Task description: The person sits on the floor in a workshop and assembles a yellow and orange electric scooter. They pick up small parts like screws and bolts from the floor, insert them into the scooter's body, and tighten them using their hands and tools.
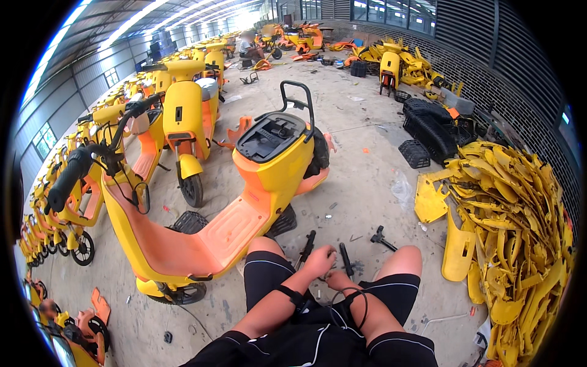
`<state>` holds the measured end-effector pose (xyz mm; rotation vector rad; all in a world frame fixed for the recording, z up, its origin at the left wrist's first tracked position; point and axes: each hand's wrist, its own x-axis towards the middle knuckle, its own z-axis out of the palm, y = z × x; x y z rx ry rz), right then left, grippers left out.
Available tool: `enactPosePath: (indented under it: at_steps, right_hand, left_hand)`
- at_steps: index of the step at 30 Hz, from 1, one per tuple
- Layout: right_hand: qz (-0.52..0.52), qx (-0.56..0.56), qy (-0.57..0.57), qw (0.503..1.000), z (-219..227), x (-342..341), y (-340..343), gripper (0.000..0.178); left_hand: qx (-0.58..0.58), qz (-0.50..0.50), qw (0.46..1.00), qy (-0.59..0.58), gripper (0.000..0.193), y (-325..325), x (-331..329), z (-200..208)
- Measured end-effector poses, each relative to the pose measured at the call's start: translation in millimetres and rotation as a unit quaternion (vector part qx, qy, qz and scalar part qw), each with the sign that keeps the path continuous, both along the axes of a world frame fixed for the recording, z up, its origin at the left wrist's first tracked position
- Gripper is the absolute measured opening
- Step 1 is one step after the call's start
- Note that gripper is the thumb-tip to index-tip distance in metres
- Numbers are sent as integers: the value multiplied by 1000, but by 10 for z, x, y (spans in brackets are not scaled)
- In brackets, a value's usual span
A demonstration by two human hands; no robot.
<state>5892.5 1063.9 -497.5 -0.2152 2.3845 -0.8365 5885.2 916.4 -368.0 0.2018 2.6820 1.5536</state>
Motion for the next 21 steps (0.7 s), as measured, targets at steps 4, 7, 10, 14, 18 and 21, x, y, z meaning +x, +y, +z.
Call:
enactPosePath:
  at_steps: [4,7,10,14,18,21]
  right_hand:
    - [3,4,8,1000,20,115,-8,31]
    - [127,92,122,980,-390,-29,177,27]
    - [151,32,148,977,-402,39,-182,27]
    - [119,-66,207,969,-344,125,-638,29]
    - [93,-58,166,980,-536,61,-1005,31]
    - [61,-61,214,973,-1031,-282,-576,29]
  left_hand:
    - [-11,-39,999,-30,23,55,49,-134]
    - [-21,-80,997,-5,23,258,22,-98]
    - [-55,-88,995,-12,23,16,117,-218]
    - [-95,-85,991,-27,26,-341,205,-297]
    - [-135,-89,987,-8,28,-643,157,-348]
    - [-140,-107,984,10,26,-255,-39,-292]
